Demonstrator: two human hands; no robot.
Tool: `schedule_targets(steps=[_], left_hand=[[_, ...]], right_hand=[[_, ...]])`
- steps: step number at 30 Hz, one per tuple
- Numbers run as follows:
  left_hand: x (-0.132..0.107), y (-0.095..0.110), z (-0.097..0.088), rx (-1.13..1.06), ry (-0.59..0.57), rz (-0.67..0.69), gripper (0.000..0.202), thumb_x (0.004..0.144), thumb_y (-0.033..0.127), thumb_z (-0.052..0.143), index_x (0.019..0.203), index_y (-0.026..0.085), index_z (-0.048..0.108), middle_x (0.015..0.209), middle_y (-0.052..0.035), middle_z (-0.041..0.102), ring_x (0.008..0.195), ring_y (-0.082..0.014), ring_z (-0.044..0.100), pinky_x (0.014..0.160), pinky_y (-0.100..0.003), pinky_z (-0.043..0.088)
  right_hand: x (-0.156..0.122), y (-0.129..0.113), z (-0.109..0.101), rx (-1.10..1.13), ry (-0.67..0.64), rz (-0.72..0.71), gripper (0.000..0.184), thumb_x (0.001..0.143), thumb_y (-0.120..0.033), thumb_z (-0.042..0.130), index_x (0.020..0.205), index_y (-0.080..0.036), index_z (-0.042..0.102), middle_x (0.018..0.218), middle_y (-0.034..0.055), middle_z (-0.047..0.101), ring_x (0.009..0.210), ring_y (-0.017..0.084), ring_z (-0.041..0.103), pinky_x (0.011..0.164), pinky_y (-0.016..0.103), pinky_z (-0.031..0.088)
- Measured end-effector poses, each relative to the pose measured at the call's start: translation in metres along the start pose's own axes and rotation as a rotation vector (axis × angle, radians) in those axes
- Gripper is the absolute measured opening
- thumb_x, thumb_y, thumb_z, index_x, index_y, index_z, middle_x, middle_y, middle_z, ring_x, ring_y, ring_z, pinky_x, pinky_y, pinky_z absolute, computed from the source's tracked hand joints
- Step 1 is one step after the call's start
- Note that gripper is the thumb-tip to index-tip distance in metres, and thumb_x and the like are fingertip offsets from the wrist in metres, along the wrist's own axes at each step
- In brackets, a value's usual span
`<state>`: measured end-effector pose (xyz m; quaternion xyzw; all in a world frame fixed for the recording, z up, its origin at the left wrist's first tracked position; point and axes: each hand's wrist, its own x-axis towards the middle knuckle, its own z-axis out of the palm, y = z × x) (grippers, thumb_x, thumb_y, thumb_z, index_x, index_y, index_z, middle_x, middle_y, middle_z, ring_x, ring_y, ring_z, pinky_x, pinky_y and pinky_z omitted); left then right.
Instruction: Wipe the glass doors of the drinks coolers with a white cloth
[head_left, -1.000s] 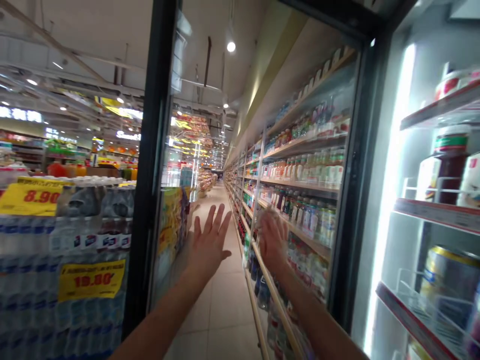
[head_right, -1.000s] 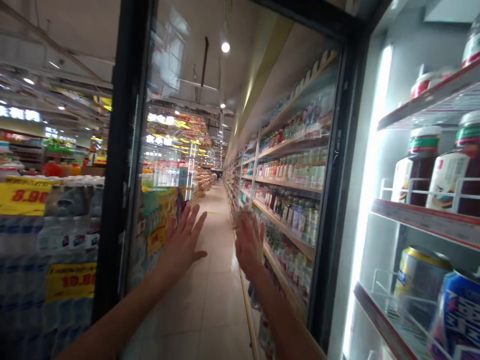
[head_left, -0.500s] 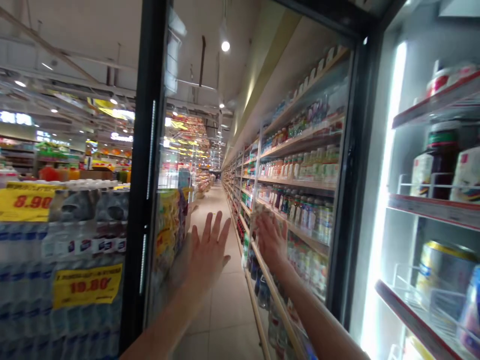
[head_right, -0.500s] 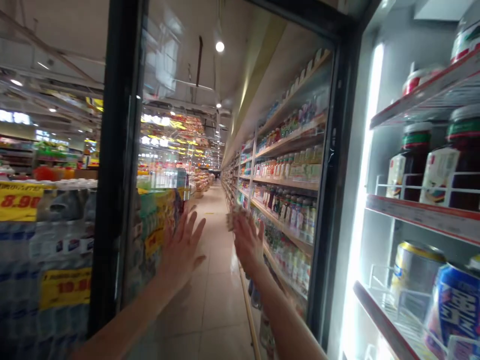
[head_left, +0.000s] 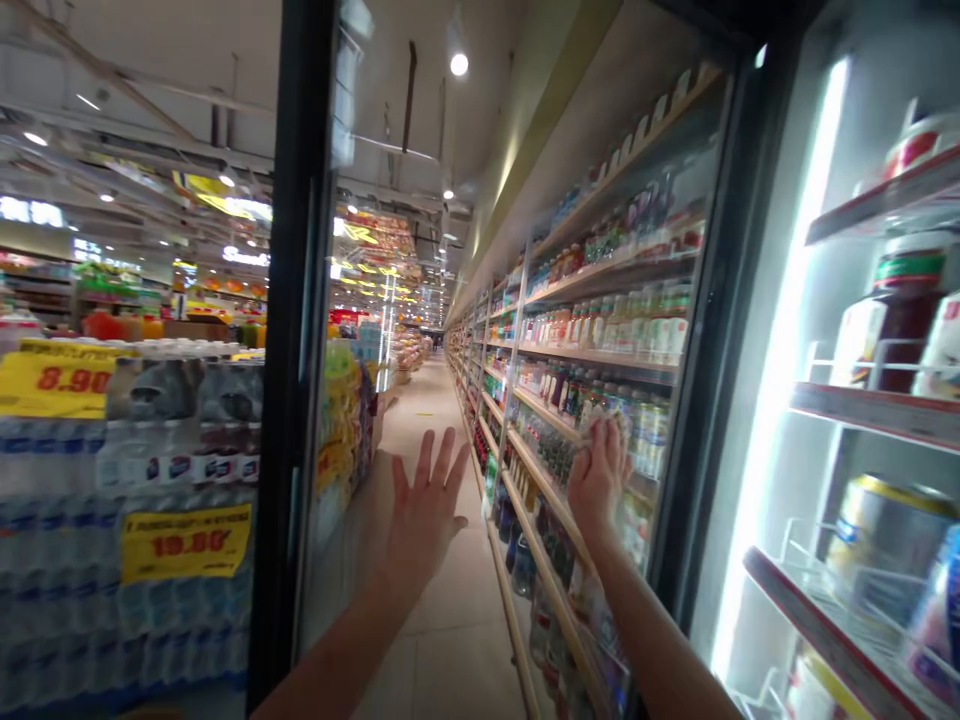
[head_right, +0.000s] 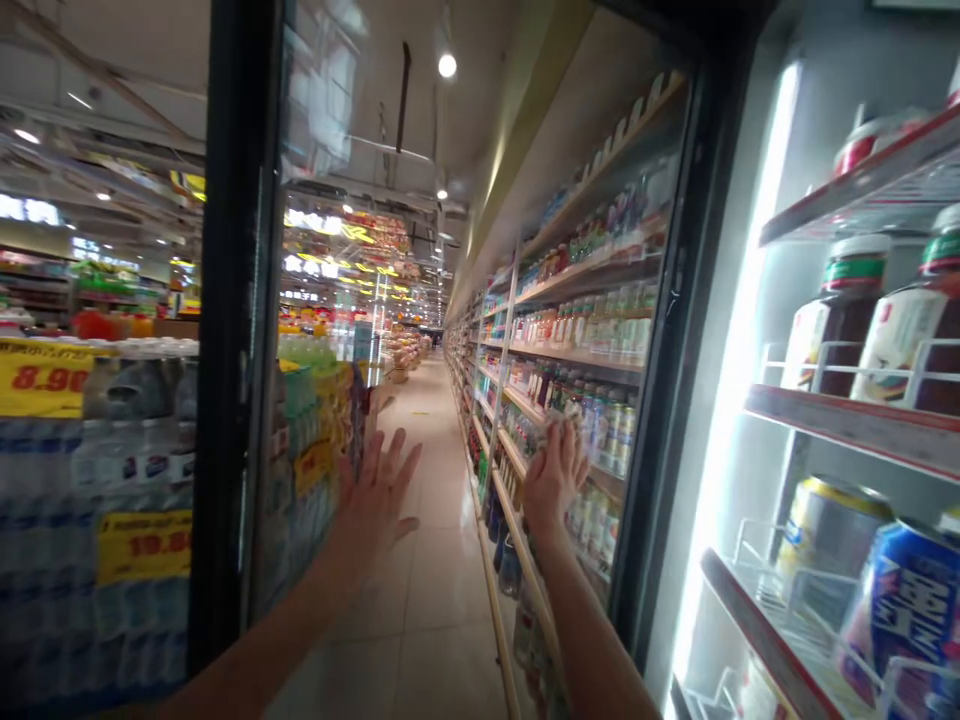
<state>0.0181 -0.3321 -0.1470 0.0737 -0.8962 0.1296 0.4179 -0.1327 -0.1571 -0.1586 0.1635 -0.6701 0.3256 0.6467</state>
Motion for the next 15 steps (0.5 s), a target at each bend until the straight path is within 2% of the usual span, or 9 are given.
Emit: schedule_targets(steps=[2, 5, 6, 7, 8, 11, 12, 13, 15], left_hand=[[0.001, 0.000, 0.001, -0.002, 0.005, 0.002, 0.101, 0.061, 0.046, 0.076, 0.142, 0.027, 0.020, 0.150, -0.0109, 0.019, 0.139, -0.0346, 0.010, 0.106, -0.066, 0.017], [0.002, -0.001, 0.004, 0.015, 0.020, 0.007, 0.103, 0.060, 0.049, 0.076, 0.143, 0.027, 0.018, 0.150, -0.0108, 0.019, 0.139, -0.0343, 0.009, 0.107, -0.065, 0.018], [0.002, -0.001, 0.004, 0.025, 0.025, 0.009, 0.104, 0.060, 0.050, 0.076, 0.143, 0.027, 0.017, 0.150, -0.0106, 0.018, 0.140, -0.0342, 0.008, 0.107, -0.065, 0.019], [0.002, -0.001, 0.005, 0.034, 0.029, 0.009, 0.104, 0.061, 0.051, 0.075, 0.143, 0.027, 0.016, 0.150, -0.0104, 0.018, 0.140, -0.0341, 0.008, 0.107, -0.064, 0.019], [0.001, -0.001, 0.006, 0.043, 0.030, 0.008, 0.105, 0.061, 0.051, 0.075, 0.143, 0.027, 0.015, 0.150, -0.0102, 0.019, 0.140, -0.0340, 0.008, 0.107, -0.064, 0.020], [0.001, -0.002, 0.009, 0.055, 0.031, 0.003, 0.107, 0.059, 0.051, 0.076, 0.143, 0.029, 0.014, 0.150, -0.0101, 0.019, 0.140, -0.0341, 0.009, 0.106, -0.064, 0.020], [0.001, -0.002, 0.010, 0.054, 0.036, 0.002, 0.108, 0.059, 0.051, 0.076, 0.143, 0.029, 0.013, 0.150, -0.0102, 0.019, 0.140, -0.0342, 0.009, 0.106, -0.064, 0.021], [0.001, -0.003, 0.011, 0.053, 0.044, 0.006, 0.109, 0.058, 0.052, 0.076, 0.143, 0.028, 0.013, 0.150, -0.0102, 0.019, 0.140, -0.0343, 0.009, 0.106, -0.064, 0.021], [0.000, -0.004, 0.013, 0.052, 0.061, 0.016, 0.109, 0.058, 0.053, 0.075, 0.144, 0.028, 0.012, 0.151, -0.0098, 0.019, 0.140, -0.0342, 0.009, 0.106, -0.064, 0.022]], right_hand=[[-0.002, -0.002, -0.001, 0.004, -0.010, -0.025, 0.048, 0.090, -0.022, 0.035, 0.138, -0.016, 0.039, 0.137, 0.0157, 0.047, 0.135, 0.027, 0.031, 0.107, 0.054, 0.025], [-0.020, -0.011, -0.001, 0.090, -0.162, -0.397, 0.047, 0.089, -0.016, 0.038, 0.135, -0.022, 0.043, 0.130, 0.0092, 0.055, 0.136, 0.023, 0.030, 0.111, 0.048, 0.021], [-0.025, -0.010, -0.001, 0.098, -0.196, -0.471, 0.047, 0.088, -0.015, 0.039, 0.134, -0.024, 0.043, 0.128, 0.0077, 0.057, 0.136, 0.022, 0.031, 0.112, 0.047, 0.019], [-0.026, -0.006, -0.001, 0.087, -0.198, -0.478, 0.047, 0.089, -0.015, 0.038, 0.134, -0.024, 0.043, 0.128, 0.0074, 0.057, 0.135, 0.022, 0.032, 0.112, 0.047, 0.019], [-0.026, 0.000, -0.001, 0.057, -0.163, -0.411, 0.047, 0.089, -0.016, 0.038, 0.135, -0.024, 0.043, 0.128, 0.0086, 0.056, 0.134, 0.023, 0.034, 0.111, 0.049, 0.020], [-0.015, 0.013, 0.001, -0.043, 0.007, -0.046, 0.048, 0.091, -0.023, 0.034, 0.139, -0.018, 0.037, 0.136, 0.0153, 0.047, 0.132, 0.028, 0.035, 0.106, 0.053, 0.026], [-0.014, 0.013, 0.002, -0.045, 0.034, 0.003, 0.050, 0.091, -0.023, 0.034, 0.140, -0.017, 0.035, 0.138, 0.0165, 0.045, 0.133, 0.028, 0.034, 0.105, 0.053, 0.028], [-0.014, 0.011, 0.002, -0.030, 0.022, -0.018, 0.051, 0.091, -0.023, 0.035, 0.141, -0.016, 0.032, 0.139, 0.0163, 0.044, 0.134, 0.028, 0.032, 0.106, 0.052, 0.028], [-0.022, 0.003, 0.001, 0.030, -0.088, -0.233, 0.054, 0.089, -0.018, 0.037, 0.143, -0.020, 0.030, 0.137, 0.0126, 0.048, 0.137, 0.026, 0.029, 0.108, 0.048, 0.026]])
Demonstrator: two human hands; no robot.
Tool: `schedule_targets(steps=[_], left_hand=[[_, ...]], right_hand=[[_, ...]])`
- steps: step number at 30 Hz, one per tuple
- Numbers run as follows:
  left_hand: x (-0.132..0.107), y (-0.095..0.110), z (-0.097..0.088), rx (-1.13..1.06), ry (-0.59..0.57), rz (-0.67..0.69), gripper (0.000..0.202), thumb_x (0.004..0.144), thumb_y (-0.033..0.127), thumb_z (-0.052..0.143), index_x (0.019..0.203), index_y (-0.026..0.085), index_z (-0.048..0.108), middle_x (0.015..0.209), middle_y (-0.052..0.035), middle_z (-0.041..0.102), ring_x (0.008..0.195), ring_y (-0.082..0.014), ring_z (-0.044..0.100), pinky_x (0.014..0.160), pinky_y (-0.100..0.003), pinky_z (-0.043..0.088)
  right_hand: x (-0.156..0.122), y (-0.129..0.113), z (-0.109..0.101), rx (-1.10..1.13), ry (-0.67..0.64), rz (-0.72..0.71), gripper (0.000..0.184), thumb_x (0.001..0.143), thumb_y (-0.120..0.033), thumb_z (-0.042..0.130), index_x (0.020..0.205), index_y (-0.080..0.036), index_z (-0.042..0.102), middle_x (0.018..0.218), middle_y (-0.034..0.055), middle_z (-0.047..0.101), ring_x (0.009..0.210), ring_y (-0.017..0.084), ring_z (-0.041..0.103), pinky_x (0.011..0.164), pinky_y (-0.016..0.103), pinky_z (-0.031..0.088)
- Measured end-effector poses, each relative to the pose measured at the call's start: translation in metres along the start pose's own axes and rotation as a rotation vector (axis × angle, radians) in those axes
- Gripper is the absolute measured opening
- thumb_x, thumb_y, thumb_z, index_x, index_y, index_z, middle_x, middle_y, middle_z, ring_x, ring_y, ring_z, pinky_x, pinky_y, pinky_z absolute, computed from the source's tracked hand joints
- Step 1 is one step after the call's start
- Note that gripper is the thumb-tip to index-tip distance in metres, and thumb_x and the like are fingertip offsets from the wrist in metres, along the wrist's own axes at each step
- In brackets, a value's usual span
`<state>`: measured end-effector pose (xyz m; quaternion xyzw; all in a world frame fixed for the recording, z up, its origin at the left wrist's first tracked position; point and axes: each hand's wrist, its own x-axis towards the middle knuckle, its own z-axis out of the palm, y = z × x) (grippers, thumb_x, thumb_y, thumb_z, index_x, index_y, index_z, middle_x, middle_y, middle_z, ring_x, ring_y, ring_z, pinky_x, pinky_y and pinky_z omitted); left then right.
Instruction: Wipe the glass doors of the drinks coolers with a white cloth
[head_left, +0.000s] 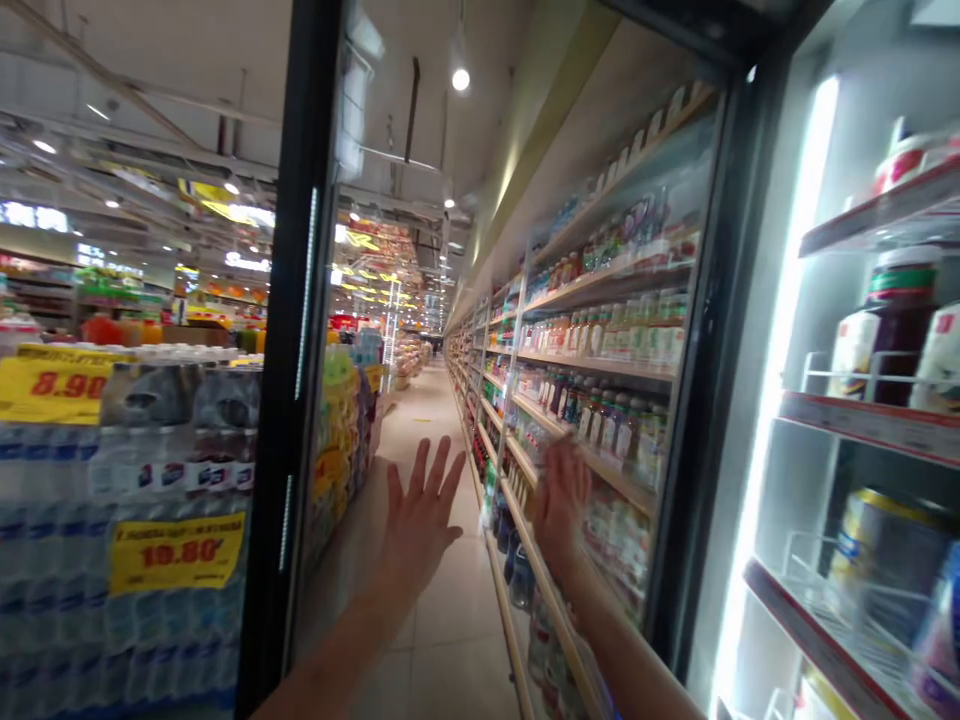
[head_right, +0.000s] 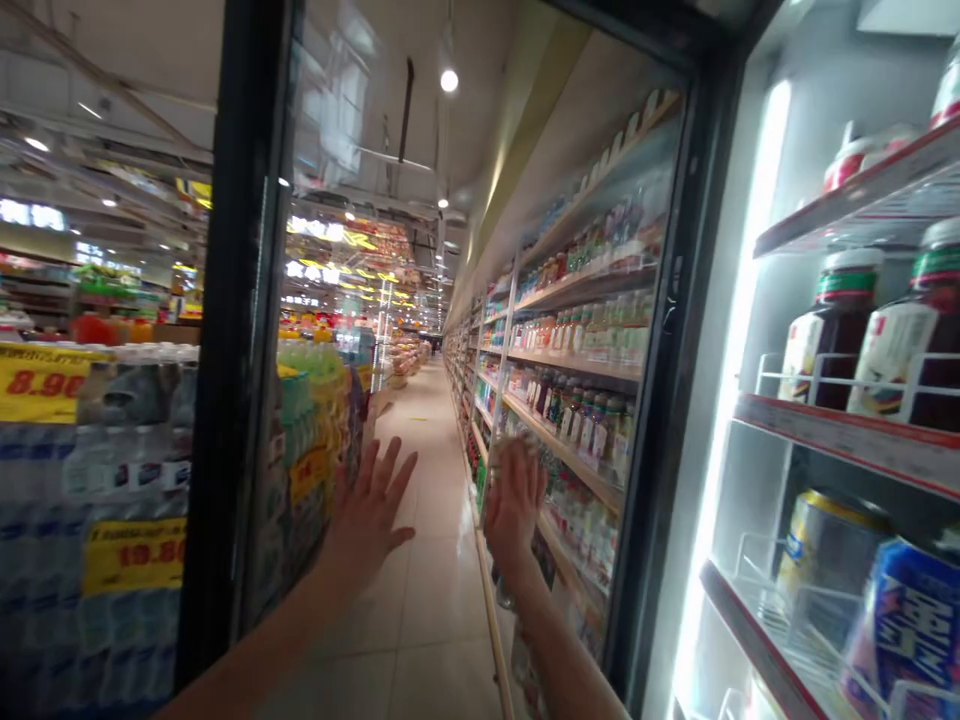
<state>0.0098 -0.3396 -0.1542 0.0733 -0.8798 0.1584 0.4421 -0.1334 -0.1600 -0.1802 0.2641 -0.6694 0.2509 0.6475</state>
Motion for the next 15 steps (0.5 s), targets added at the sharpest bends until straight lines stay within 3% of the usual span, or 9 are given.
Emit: schedule_targets(steps=[2, 3, 7, 8, 12, 13, 15], left_hand=[[0.000, -0.001, 0.000, 0.005, 0.015, 0.000, 0.109, 0.058, 0.054, 0.075, 0.144, 0.027, 0.013, 0.151, -0.0094, 0.019, 0.140, -0.0343, 0.009, 0.106, -0.064, 0.023], [0.000, -0.001, 0.000, 0.010, 0.018, 0.001, 0.108, 0.058, 0.054, 0.075, 0.144, 0.028, 0.014, 0.151, -0.0093, 0.019, 0.140, -0.0344, 0.009, 0.106, -0.064, 0.023], [0.000, 0.001, -0.001, 0.025, 0.015, 0.010, 0.107, 0.058, 0.055, 0.075, 0.143, 0.027, 0.016, 0.150, -0.0097, 0.019, 0.140, -0.0344, 0.010, 0.105, -0.064, 0.024], [0.000, 0.001, -0.002, 0.027, 0.012, 0.011, 0.108, 0.058, 0.055, 0.075, 0.143, 0.027, 0.016, 0.150, -0.0099, 0.020, 0.140, -0.0343, 0.010, 0.105, -0.063, 0.025], [0.000, 0.001, -0.001, 0.022, 0.020, 0.006, 0.110, 0.054, 0.057, 0.076, 0.143, 0.028, 0.018, 0.149, -0.0104, 0.021, 0.139, -0.0349, 0.013, 0.104, -0.063, 0.028], [0.000, 0.000, 0.000, 0.020, 0.024, 0.006, 0.111, 0.054, 0.058, 0.076, 0.143, 0.028, 0.017, 0.149, -0.0103, 0.021, 0.139, -0.0350, 0.013, 0.104, -0.063, 0.028], [-0.001, -0.001, 0.001, 0.019, 0.031, 0.008, 0.111, 0.055, 0.058, 0.075, 0.143, 0.028, 0.016, 0.150, -0.0102, 0.020, 0.140, -0.0349, 0.011, 0.104, -0.063, 0.026]], right_hand=[[-0.007, -0.005, -0.001, 0.039, -0.096, -0.194, 0.056, 0.088, -0.015, 0.038, 0.143, -0.025, 0.029, 0.133, 0.0086, 0.052, 0.136, 0.023, 0.031, 0.111, 0.047, 0.022], [-0.009, -0.004, -0.001, 0.030, -0.104, -0.198, 0.056, 0.088, -0.015, 0.038, 0.142, -0.026, 0.030, 0.132, 0.0081, 0.053, 0.135, 0.023, 0.033, 0.111, 0.048, 0.021], [-0.005, 0.004, 0.000, -0.084, 0.078, 0.187, 0.052, 0.091, -0.022, 0.034, 0.142, -0.019, 0.031, 0.137, 0.0159, 0.046, 0.134, 0.029, 0.033, 0.105, 0.054, 0.028], [-0.004, 0.002, 0.001, -0.082, 0.095, 0.197, 0.052, 0.090, -0.022, 0.034, 0.142, -0.017, 0.030, 0.138, 0.0169, 0.045, 0.134, 0.029, 0.032, 0.104, 0.053, 0.030], [-0.008, -0.006, 0.001, 0.016, -0.076, -0.198, 0.054, 0.088, -0.015, 0.038, 0.141, -0.023, 0.032, 0.132, 0.0100, 0.053, 0.136, 0.025, 0.030, 0.109, 0.049, 0.024], [-0.009, -0.003, -0.001, 0.017, -0.094, -0.225, 0.053, 0.088, -0.015, 0.038, 0.140, -0.024, 0.034, 0.132, 0.0090, 0.053, 0.136, 0.024, 0.031, 0.110, 0.050, 0.023], [-0.007, 0.007, -0.003, -0.027, -0.031, -0.056, 0.051, 0.089, -0.018, 0.036, 0.140, -0.022, 0.035, 0.134, 0.0117, 0.050, 0.134, 0.026, 0.033, 0.108, 0.053, 0.025]])
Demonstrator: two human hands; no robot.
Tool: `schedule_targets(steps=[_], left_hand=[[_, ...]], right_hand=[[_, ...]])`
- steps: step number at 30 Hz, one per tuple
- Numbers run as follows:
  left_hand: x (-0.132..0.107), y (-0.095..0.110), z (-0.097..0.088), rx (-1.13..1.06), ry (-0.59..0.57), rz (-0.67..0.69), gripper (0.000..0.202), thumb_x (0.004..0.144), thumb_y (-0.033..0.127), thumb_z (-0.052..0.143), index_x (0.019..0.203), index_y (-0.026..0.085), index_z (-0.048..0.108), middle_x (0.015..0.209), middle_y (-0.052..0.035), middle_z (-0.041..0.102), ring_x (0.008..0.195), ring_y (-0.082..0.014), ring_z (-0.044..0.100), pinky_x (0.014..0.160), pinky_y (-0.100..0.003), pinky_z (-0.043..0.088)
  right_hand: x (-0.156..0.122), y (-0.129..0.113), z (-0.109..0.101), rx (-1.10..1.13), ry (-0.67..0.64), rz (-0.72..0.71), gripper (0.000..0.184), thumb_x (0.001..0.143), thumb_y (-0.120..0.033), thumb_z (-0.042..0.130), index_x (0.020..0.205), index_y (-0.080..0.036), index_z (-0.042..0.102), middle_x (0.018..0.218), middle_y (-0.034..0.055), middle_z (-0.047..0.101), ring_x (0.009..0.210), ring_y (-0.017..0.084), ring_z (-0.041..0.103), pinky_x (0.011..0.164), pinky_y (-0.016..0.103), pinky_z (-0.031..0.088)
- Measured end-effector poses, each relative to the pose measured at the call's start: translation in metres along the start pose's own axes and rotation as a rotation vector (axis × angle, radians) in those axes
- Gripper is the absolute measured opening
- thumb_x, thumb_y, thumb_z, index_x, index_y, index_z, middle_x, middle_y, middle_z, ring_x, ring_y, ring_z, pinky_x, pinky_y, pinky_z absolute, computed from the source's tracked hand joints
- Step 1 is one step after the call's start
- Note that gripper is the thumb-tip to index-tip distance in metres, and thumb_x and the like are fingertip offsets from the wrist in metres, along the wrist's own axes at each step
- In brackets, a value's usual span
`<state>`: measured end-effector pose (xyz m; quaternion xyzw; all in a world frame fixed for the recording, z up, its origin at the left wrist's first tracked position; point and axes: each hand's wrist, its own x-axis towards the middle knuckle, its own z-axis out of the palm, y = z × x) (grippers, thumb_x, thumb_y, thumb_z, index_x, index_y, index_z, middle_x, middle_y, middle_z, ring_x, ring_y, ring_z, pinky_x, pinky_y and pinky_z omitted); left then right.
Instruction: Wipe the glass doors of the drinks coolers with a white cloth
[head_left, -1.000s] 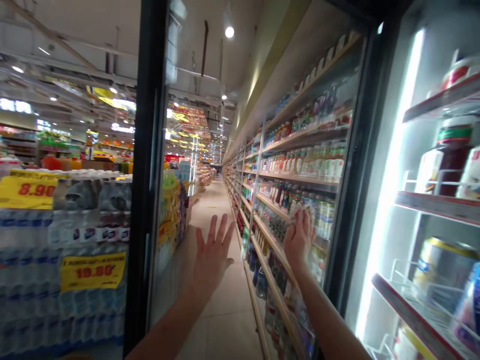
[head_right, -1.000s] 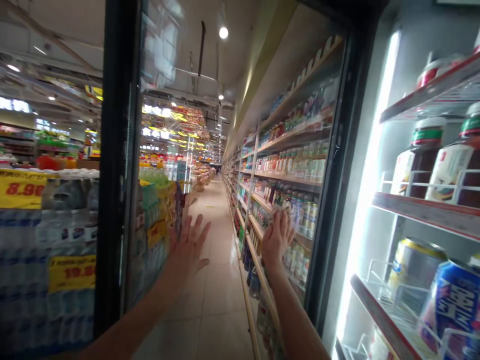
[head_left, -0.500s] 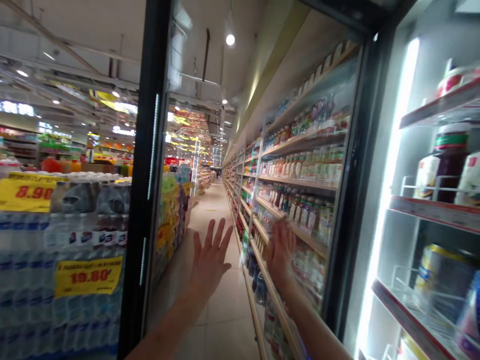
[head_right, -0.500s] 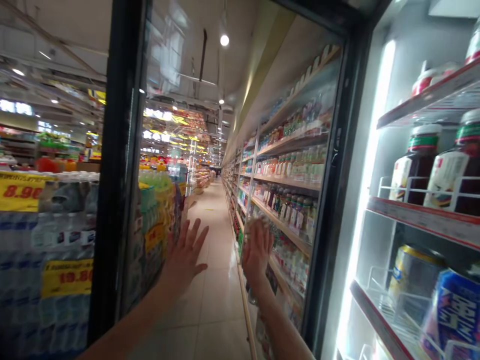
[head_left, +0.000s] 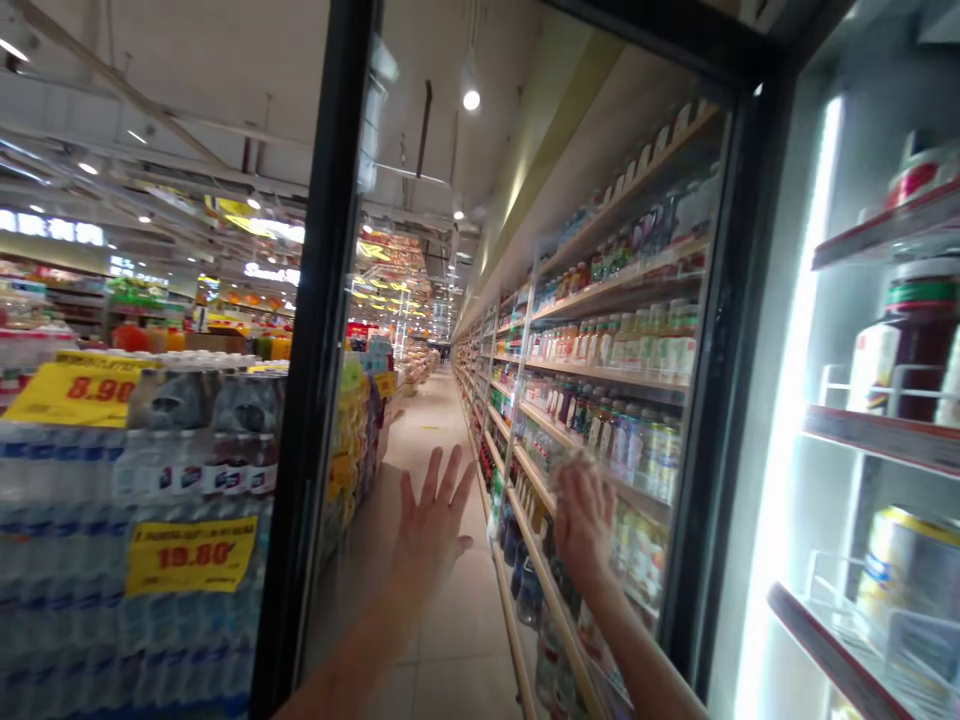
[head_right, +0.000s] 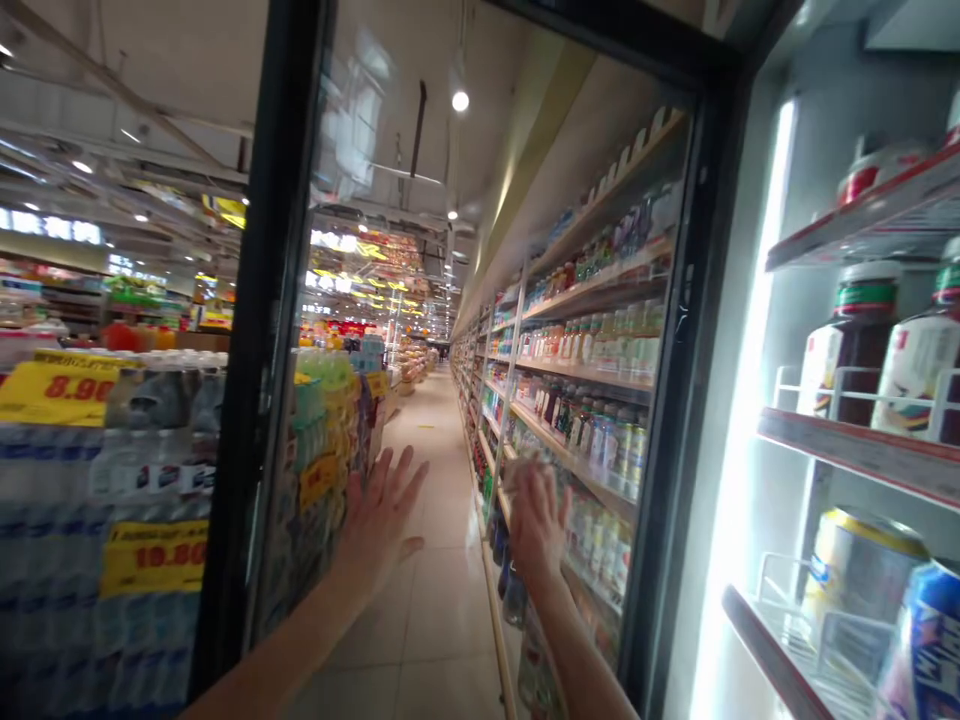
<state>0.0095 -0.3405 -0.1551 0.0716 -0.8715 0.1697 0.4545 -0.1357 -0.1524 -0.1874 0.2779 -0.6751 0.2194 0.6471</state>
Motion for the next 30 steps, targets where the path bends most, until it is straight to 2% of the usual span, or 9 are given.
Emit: schedule_targets(steps=[2, 4, 7, 9, 13, 15, 20, 26, 30], left_hand=[[0.000, 0.000, 0.001, 0.003, 0.004, 0.005, 0.110, 0.057, 0.058, 0.075, 0.144, 0.028, 0.014, 0.150, -0.0097, 0.019, 0.140, -0.0345, 0.009, 0.105, -0.064, 0.024], [-0.001, -0.001, 0.001, 0.004, 0.004, 0.009, 0.108, 0.058, 0.058, 0.074, 0.144, 0.028, 0.015, 0.151, -0.0097, 0.018, 0.140, -0.0345, 0.008, 0.105, -0.064, 0.024], [0.000, -0.001, 0.001, -0.003, 0.004, 0.011, 0.106, 0.060, 0.056, 0.073, 0.144, 0.027, 0.015, 0.151, -0.0099, 0.018, 0.140, -0.0341, 0.008, 0.105, -0.063, 0.025], [0.000, -0.002, 0.001, -0.008, 0.011, 0.007, 0.105, 0.061, 0.056, 0.073, 0.144, 0.027, 0.015, 0.151, -0.0100, 0.018, 0.140, -0.0341, 0.007, 0.106, -0.063, 0.024], [0.000, -0.001, 0.003, -0.012, 0.006, 0.004, 0.107, 0.059, 0.055, 0.074, 0.144, 0.027, 0.014, 0.151, -0.0096, 0.017, 0.140, -0.0342, 0.006, 0.106, -0.064, 0.022], [0.000, -0.001, 0.003, -0.009, 0.000, 0.010, 0.107, 0.060, 0.055, 0.074, 0.144, 0.027, 0.013, 0.151, -0.0098, 0.017, 0.140, -0.0342, 0.006, 0.106, -0.064, 0.021], [-0.001, -0.003, 0.003, 0.006, 0.002, 0.012, 0.106, 0.061, 0.058, 0.071, 0.144, 0.027, 0.014, 0.151, -0.0103, 0.018, 0.140, -0.0339, 0.007, 0.106, -0.062, 0.024], [0.000, -0.004, 0.005, 0.018, 0.023, 0.017, 0.102, 0.061, 0.059, 0.071, 0.144, 0.028, 0.019, 0.150, -0.0101, 0.023, 0.139, -0.0349, 0.013, 0.105, -0.062, 0.027], [-0.001, -0.004, 0.005, 0.007, 0.024, 0.013, 0.102, 0.061, 0.060, 0.070, 0.144, 0.029, 0.019, 0.150, -0.0098, 0.023, 0.139, -0.0342, 0.015, 0.104, -0.061, 0.029]], right_hand=[[0.002, 0.006, -0.001, -0.044, 0.094, 0.261, 0.050, 0.090, -0.022, 0.033, 0.140, -0.017, 0.035, 0.139, 0.0167, 0.044, 0.133, 0.030, 0.033, 0.104, 0.057, 0.028], [0.002, -0.001, 0.001, -0.030, 0.114, 0.309, 0.051, 0.090, -0.023, 0.033, 0.140, -0.015, 0.034, 0.140, 0.0181, 0.042, 0.135, 0.031, 0.030, 0.103, 0.057, 0.029], [-0.005, -0.021, 0.003, 0.062, -0.038, -0.058, 0.053, 0.088, -0.017, 0.038, 0.140, -0.020, 0.034, 0.136, 0.0114, 0.048, 0.137, 0.026, 0.027, 0.108, 0.052, 0.025], [-0.008, -0.021, 0.002, 0.076, -0.104, -0.186, 0.053, 0.087, -0.015, 0.039, 0.139, -0.024, 0.036, 0.134, 0.0086, 0.051, 0.136, 0.024, 0.030, 0.110, 0.050, 0.022], [0.001, 0.002, -0.002, -0.042, 0.071, 0.193, 0.050, 0.089, -0.021, 0.034, 0.140, -0.018, 0.035, 0.138, 0.0158, 0.045, 0.134, 0.029, 0.032, 0.105, 0.056, 0.027], [0.004, 0.000, -0.002, -0.045, 0.107, 0.256, 0.052, 0.089, -0.022, 0.034, 0.141, -0.014, 0.033, 0.140, 0.0181, 0.042, 0.136, 0.030, 0.028, 0.104, 0.055, 0.028], [-0.003, -0.023, 0.003, 0.087, -0.109, -0.205, 0.054, 0.086, -0.016, 0.039, 0.140, -0.022, 0.035, 0.135, 0.0086, 0.050, 0.137, 0.025, 0.027, 0.111, 0.050, 0.021], [0.003, 0.000, 0.005, -0.043, 0.102, 0.262, 0.053, 0.090, -0.022, 0.033, 0.143, -0.018, 0.029, 0.140, 0.0152, 0.042, 0.134, 0.029, 0.030, 0.104, 0.054, 0.027], [-0.004, -0.022, 0.007, 0.056, -0.058, -0.114, 0.057, 0.086, -0.014, 0.039, 0.142, -0.022, 0.030, 0.135, 0.0092, 0.050, 0.136, 0.026, 0.028, 0.110, 0.049, 0.023]])
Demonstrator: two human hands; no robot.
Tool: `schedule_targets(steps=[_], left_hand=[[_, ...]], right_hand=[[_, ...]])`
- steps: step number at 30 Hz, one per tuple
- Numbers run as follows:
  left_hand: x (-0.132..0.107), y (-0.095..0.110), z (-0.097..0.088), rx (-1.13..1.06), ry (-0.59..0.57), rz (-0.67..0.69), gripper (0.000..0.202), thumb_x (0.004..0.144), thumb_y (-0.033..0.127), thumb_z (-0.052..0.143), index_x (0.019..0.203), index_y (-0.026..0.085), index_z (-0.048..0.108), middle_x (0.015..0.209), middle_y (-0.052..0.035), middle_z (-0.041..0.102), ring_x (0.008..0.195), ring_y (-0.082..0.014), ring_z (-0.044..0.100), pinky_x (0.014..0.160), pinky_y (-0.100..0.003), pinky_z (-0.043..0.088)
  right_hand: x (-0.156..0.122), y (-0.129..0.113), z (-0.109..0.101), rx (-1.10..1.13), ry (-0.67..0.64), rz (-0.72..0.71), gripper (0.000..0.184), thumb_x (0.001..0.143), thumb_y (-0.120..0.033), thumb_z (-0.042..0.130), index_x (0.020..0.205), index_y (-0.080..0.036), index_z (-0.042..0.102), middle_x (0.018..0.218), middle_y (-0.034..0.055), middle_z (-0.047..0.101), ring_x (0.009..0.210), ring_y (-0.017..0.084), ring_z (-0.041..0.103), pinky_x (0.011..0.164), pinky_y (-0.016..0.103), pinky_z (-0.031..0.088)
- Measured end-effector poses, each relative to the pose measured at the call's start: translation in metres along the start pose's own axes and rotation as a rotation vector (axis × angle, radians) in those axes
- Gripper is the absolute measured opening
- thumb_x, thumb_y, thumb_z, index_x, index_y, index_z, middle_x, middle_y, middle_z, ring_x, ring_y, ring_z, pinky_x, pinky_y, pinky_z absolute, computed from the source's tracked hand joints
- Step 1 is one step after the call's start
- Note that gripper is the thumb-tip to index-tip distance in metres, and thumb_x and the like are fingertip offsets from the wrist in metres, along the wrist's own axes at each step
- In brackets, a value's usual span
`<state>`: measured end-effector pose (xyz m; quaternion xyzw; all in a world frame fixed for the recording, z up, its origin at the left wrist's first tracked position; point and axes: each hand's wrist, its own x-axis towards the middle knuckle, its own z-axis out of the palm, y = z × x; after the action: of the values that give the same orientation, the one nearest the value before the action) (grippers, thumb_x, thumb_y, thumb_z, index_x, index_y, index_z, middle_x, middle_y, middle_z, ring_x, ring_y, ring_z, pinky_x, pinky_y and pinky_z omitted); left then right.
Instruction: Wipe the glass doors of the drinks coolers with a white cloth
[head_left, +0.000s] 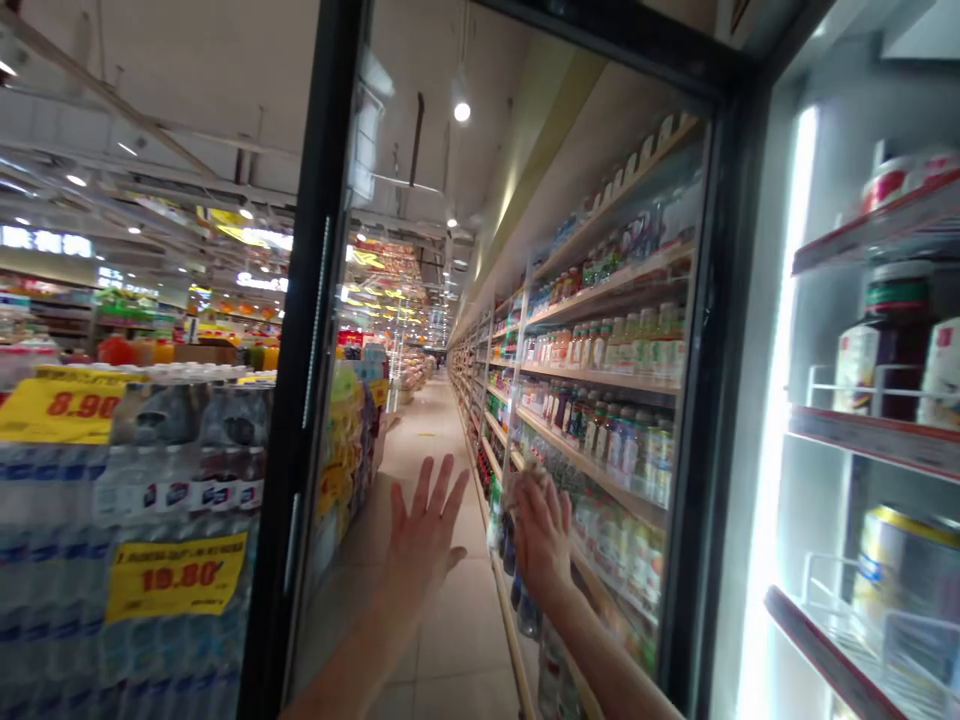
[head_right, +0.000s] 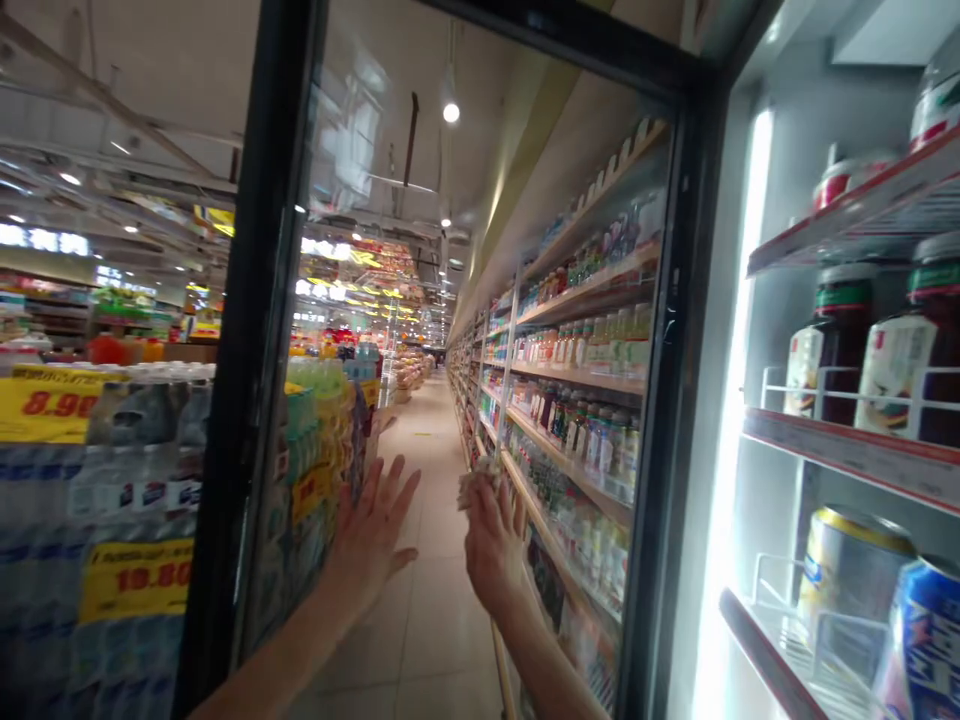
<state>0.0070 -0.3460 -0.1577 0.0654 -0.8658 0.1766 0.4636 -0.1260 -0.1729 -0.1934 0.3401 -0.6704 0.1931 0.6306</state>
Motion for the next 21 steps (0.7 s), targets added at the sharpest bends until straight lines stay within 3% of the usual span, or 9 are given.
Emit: schedule_targets(steps=[2, 3, 8, 9, 12, 14, 17, 19, 21], left_hand=[[0.000, 0.000, 0.000, -0.005, -0.007, -0.009, 0.101, 0.061, 0.059, 0.071, 0.143, 0.029, 0.020, 0.150, -0.0095, 0.023, 0.139, -0.0345, 0.015, 0.104, -0.061, 0.028], [0.000, 0.000, 0.001, -0.007, -0.011, -0.014, 0.101, 0.061, 0.058, 0.071, 0.143, 0.029, 0.020, 0.150, -0.0093, 0.023, 0.139, -0.0347, 0.014, 0.104, -0.061, 0.027], [0.006, 0.001, -0.001, -0.030, -0.029, -0.011, 0.100, 0.062, 0.055, 0.072, 0.143, 0.029, 0.021, 0.151, -0.0093, 0.021, 0.139, -0.0342, 0.016, 0.106, -0.062, 0.024], [0.006, 0.000, 0.000, -0.035, -0.027, -0.010, 0.099, 0.062, 0.055, 0.072, 0.143, 0.028, 0.021, 0.151, -0.0091, 0.021, 0.139, -0.0340, 0.016, 0.106, -0.062, 0.024], [-0.003, -0.002, 0.008, -0.037, -0.001, -0.003, 0.096, 0.066, 0.056, 0.069, 0.143, 0.027, 0.021, 0.151, -0.0095, 0.022, 0.140, -0.0330, 0.016, 0.107, -0.060, 0.024], [-0.016, -0.005, 0.017, -0.038, 0.028, 0.034, 0.093, 0.067, 0.058, 0.066, 0.143, 0.026, 0.024, 0.149, -0.0100, 0.026, 0.140, -0.0321, 0.017, 0.108, -0.059, 0.023], [-0.036, -0.008, 0.031, -0.034, 0.037, 0.097, 0.091, 0.066, 0.062, 0.065, 0.141, 0.028, 0.029, 0.146, -0.0085, 0.033, 0.138, -0.0303, 0.022, 0.109, -0.057, 0.022], [-0.044, -0.009, 0.035, -0.022, 0.020, 0.096, 0.091, 0.065, 0.062, 0.066, 0.141, 0.029, 0.028, 0.146, -0.0077, 0.035, 0.138, -0.0295, 0.024, 0.110, -0.056, 0.021], [-0.045, -0.008, 0.036, -0.011, 0.013, 0.085, 0.092, 0.065, 0.062, 0.066, 0.142, 0.029, 0.027, 0.145, -0.0076, 0.036, 0.138, -0.0292, 0.023, 0.110, -0.056, 0.021]], right_hand=[[-0.004, 0.003, -0.002, 0.012, -0.037, -0.131, 0.058, 0.086, -0.013, 0.040, 0.141, -0.026, 0.032, 0.130, 0.0060, 0.054, 0.136, 0.023, 0.030, 0.112, 0.048, 0.019], [-0.004, 0.011, -0.004, -0.006, -0.015, -0.103, 0.057, 0.086, -0.014, 0.040, 0.141, -0.026, 0.032, 0.130, 0.0063, 0.055, 0.135, 0.023, 0.031, 0.112, 0.048, 0.019], [0.002, 0.033, -0.005, -0.119, 0.188, 0.428, 0.052, 0.090, -0.022, 0.032, 0.142, -0.015, 0.031, 0.139, 0.0181, 0.042, 0.134, 0.030, 0.031, 0.103, 0.055, 0.029], [0.001, 0.028, -0.003, -0.110, 0.168, 0.406, 0.052, 0.090, -0.022, 0.032, 0.141, -0.015, 0.032, 0.139, 0.0182, 0.042, 0.134, 0.031, 0.030, 0.103, 0.055, 0.029], [-0.013, 0.017, 0.001, -0.042, -0.014, 0.074, 0.052, 0.088, -0.017, 0.036, 0.140, -0.021, 0.036, 0.134, 0.0115, 0.050, 0.135, 0.026, 0.030, 0.108, 0.051, 0.024], [-0.024, 0.029, -0.003, -0.038, -0.077, -0.005, 0.051, 0.088, -0.017, 0.037, 0.139, -0.025, 0.036, 0.132, 0.0088, 0.052, 0.135, 0.025, 0.031, 0.109, 0.051, 0.021], [-0.033, 0.063, -0.011, -0.132, 0.051, 0.369, 0.052, 0.090, -0.024, 0.034, 0.141, -0.019, 0.032, 0.138, 0.0157, 0.045, 0.134, 0.030, 0.032, 0.105, 0.058, 0.025], [-0.030, 0.069, -0.011, -0.158, 0.152, 0.571, 0.054, 0.090, -0.025, 0.031, 0.143, -0.015, 0.029, 0.141, 0.0204, 0.038, 0.134, 0.034, 0.030, 0.101, 0.062, 0.028], [-0.028, 0.051, -0.005, -0.117, 0.160, 0.483, 0.055, 0.089, -0.022, 0.032, 0.143, -0.015, 0.028, 0.141, 0.0196, 0.039, 0.135, 0.033, 0.029, 0.102, 0.060, 0.028]])
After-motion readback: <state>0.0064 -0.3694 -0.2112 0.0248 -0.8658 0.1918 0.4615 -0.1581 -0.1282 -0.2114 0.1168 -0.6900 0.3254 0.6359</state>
